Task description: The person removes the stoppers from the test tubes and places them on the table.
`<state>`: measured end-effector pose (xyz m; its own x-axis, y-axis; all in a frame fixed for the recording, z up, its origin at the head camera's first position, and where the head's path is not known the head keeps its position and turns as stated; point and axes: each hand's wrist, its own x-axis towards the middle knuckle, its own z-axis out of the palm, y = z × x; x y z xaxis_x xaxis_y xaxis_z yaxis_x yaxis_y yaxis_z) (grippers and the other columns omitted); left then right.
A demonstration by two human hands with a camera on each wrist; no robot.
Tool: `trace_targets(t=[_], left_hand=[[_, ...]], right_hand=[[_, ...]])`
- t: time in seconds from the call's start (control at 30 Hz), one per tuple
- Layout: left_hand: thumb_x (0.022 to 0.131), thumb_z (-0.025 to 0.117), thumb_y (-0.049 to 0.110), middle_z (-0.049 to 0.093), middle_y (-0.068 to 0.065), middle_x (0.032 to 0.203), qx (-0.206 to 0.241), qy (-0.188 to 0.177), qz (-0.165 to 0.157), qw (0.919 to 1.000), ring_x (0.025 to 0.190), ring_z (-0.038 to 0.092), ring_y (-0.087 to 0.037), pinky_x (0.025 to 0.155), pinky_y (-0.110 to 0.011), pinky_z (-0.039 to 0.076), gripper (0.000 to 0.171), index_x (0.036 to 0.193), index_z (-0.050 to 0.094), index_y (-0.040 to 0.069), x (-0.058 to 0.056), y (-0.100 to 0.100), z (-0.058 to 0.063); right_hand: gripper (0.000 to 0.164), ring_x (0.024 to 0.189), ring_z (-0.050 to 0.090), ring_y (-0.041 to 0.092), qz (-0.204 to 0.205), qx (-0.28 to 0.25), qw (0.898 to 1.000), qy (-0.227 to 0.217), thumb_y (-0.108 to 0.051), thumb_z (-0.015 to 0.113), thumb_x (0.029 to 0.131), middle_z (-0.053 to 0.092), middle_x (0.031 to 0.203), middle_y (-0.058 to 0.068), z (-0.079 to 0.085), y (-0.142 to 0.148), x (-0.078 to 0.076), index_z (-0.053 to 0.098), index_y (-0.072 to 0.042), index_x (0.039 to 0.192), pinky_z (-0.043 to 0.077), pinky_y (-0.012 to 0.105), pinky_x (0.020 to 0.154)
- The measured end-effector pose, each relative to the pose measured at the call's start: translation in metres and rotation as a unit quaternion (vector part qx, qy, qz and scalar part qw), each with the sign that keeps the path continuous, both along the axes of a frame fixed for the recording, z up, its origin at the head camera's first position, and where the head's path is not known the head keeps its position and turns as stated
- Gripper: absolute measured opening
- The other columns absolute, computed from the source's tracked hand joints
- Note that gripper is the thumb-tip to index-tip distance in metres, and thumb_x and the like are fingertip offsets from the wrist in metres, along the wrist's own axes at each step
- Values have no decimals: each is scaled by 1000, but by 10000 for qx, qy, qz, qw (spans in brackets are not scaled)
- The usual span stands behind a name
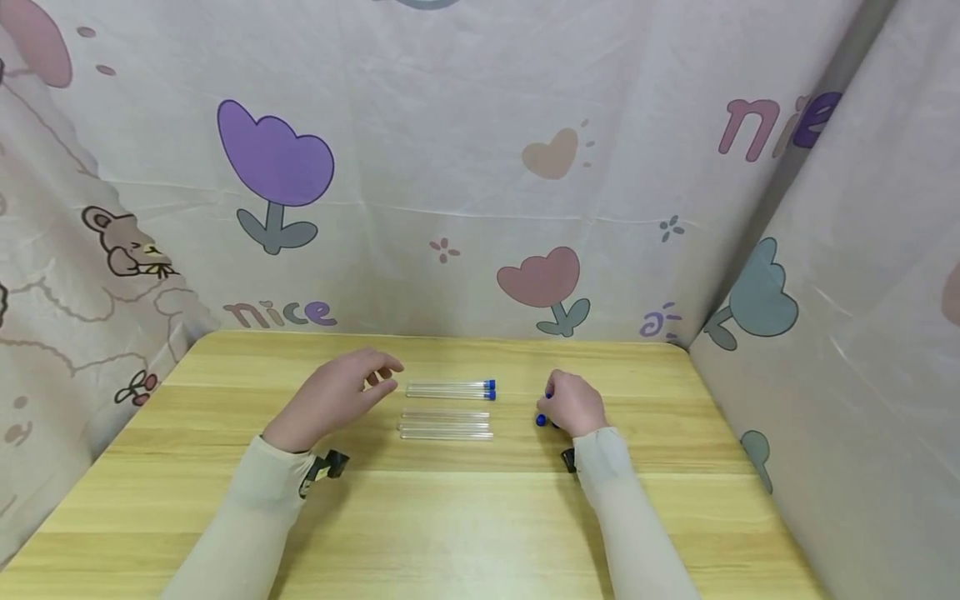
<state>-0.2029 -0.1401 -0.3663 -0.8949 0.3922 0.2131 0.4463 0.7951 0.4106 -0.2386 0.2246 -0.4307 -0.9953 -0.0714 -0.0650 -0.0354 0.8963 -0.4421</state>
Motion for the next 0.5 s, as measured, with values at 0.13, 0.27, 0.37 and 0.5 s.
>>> trace_targets(t=[0.13, 0.27, 0.37, 0.5], left_hand=[[101, 69, 21, 71, 2, 109, 1, -7, 40, 10000, 90, 65, -14, 80, -37, 57, 20, 119, 74, 15, -1, -1, 0], [101, 69, 19, 71, 1, 109, 25, -33, 83, 10000, 88, 64, -14, 80, -37, 57, 19, 118, 74, 14, 0, -1, 0], [100, 69, 20, 71, 1, 108, 18, -45, 84, 10000, 88, 64, -15, 81, -37, 57, 19, 117, 74, 14, 0, -1, 0], [102, 68, 21, 71, 1, 110, -7, -90, 74, 9999, 90, 66, -15, 82, -38, 58, 19, 117, 75, 14, 0, -1, 0]], right_hand=[[7, 68, 57, 19, -33, 83, 9999, -58, -10, 69, 90, 64, 82, 5, -5, 3, -3, 62, -8, 90, 45, 34, 62], [5, 69, 58, 19, 142, 180, 9997, -47, -9, 69, 90, 65, 83, 4, -10, 4, -5, 64, -9, 90, 47, 34, 64], [5, 71, 57, 19, 320, 257, 9992, -27, -8, 70, 90, 64, 83, 3, -11, 4, -6, 65, -8, 89, 48, 35, 65], [5, 74, 56, 20, 383, 278, 9988, -84, -8, 71, 92, 65, 86, 4, -12, 4, -6, 66, -7, 91, 50, 38, 70]])
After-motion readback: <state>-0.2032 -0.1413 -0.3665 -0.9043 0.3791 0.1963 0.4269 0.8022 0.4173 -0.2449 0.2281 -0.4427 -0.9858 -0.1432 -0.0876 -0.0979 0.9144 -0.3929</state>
